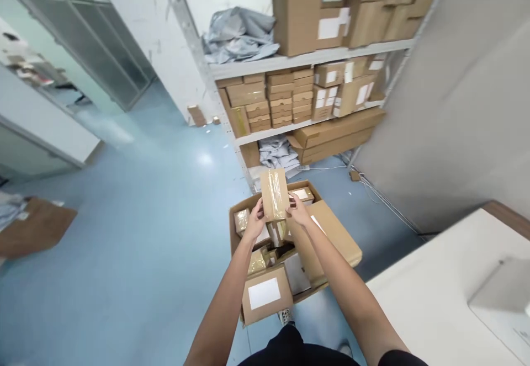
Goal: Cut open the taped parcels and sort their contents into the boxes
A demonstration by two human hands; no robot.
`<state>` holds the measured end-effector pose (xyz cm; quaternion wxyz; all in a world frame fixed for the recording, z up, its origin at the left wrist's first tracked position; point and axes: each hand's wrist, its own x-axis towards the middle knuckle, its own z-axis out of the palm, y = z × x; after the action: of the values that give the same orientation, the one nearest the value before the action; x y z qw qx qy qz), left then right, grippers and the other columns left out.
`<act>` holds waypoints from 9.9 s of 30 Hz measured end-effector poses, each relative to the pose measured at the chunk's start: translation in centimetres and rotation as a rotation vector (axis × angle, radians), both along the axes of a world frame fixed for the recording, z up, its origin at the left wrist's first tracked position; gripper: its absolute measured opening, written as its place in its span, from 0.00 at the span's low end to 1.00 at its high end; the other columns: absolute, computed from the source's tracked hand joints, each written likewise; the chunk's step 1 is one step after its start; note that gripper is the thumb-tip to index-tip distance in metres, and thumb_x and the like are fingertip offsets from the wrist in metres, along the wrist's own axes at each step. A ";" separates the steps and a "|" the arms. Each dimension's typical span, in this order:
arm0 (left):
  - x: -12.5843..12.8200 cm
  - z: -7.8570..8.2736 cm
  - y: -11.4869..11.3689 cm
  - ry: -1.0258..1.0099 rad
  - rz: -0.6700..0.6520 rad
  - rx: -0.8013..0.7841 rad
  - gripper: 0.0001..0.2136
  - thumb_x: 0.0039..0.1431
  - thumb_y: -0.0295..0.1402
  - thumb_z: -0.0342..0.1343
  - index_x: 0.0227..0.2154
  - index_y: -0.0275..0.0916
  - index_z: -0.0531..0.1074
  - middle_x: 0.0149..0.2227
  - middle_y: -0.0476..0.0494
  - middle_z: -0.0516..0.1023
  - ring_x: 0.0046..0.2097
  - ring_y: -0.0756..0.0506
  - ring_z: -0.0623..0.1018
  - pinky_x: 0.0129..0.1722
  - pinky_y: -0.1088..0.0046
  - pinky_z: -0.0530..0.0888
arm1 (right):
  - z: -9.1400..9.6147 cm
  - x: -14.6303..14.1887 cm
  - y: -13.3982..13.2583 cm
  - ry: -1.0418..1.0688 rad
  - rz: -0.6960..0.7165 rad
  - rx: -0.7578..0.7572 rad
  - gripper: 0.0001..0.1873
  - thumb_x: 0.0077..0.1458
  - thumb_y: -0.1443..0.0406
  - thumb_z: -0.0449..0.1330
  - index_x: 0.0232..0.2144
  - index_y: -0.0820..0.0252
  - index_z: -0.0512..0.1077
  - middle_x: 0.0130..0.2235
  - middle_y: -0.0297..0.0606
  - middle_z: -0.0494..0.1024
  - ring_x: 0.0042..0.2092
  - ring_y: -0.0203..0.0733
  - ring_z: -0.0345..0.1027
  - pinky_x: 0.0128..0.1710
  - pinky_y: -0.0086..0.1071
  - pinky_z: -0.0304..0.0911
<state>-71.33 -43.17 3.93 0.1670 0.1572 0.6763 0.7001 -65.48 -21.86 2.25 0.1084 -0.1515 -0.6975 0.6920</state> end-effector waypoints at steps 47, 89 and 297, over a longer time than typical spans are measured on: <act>60.5 -15.5 38.3 -0.339 -1.513 -0.563 0.42 0.45 0.26 0.72 0.66 0.42 0.68 0.62 0.32 0.77 0.59 0.35 0.80 0.62 0.53 0.75 | -16.0 71.4 8.6 -0.621 -1.686 -0.249 0.32 0.52 0.56 0.57 0.58 0.55 0.73 0.46 0.41 0.82 0.49 0.50 0.78 0.54 0.47 0.73; 73.0 -11.3 41.0 1.069 -1.411 -1.178 0.63 0.52 0.56 0.70 0.78 0.39 0.36 0.80 0.34 0.34 0.80 0.34 0.37 0.69 0.56 0.69 | -18.3 101.2 14.3 -0.841 -1.229 -0.117 0.31 0.58 0.68 0.59 0.63 0.61 0.65 0.44 0.46 0.84 0.40 0.48 0.79 0.45 0.40 0.73; 72.4 -9.0 38.4 1.267 -1.601 -0.921 0.33 0.64 0.36 0.60 0.72 0.48 0.60 0.72 0.38 0.63 0.74 0.34 0.57 0.72 0.53 0.61 | -13.2 86.4 19.8 -0.873 -1.049 -0.046 0.50 0.61 0.53 0.65 0.77 0.59 0.48 0.61 0.50 0.78 0.57 0.54 0.76 0.55 0.40 0.70</act>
<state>1.11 -4.78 -5.08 0.2370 0.7984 0.5374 -0.1327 20.88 -2.06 -10.93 0.1351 -0.7369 -0.4969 0.4380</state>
